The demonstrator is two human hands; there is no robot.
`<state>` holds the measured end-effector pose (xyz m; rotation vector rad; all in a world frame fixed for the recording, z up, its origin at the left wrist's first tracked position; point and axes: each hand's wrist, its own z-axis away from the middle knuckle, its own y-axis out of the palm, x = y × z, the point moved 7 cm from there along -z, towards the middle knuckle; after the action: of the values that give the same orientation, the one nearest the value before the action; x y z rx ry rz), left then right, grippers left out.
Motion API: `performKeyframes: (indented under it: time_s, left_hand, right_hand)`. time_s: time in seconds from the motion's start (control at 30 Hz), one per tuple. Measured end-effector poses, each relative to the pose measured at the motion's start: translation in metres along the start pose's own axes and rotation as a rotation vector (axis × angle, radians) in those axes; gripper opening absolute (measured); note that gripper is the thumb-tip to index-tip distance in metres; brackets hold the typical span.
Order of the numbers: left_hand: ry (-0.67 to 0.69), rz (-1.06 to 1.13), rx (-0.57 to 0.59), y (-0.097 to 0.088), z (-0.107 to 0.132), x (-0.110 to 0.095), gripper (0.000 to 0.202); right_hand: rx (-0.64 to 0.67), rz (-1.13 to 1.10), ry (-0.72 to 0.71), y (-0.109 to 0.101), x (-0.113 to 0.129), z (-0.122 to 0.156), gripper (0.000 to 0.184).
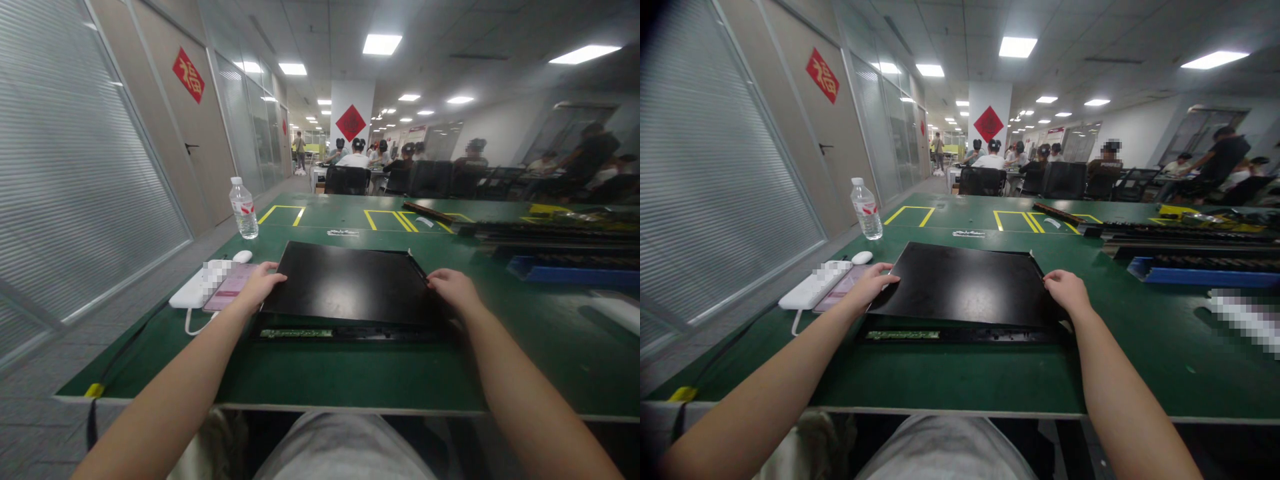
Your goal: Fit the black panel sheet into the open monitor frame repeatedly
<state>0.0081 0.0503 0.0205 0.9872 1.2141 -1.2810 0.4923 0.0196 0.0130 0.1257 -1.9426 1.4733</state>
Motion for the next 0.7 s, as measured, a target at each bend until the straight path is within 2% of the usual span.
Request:
performKeyframes:
  time_s: [0.33,0.47,0.6,0.7]
  left_hand:
    - [0.025,0.090,0.024,-0.004,-0.001,-0.005,0.049]
    - [0.098,0.089,0.042,-0.007,-0.007,-0.003,0.051]
    - [0.120,-0.058,0.034,-0.010,-0.010,-0.001,0.055]
    - [0.204,-0.251,0.006,-0.012,-0.012,-0.006,0.044]
  right_hand:
    - [0.037,-0.094,0.050,0.001,-0.005,-0.002,0.027]
    - [0.033,-0.128,0.071,0.001,-0.007,-0.002,0.029]
    - [0.024,-0.170,0.074,0.002,-0.010,-0.004,0.028]
    - [0.019,-0.194,0.078,0.004,-0.014,-0.007,0.028]
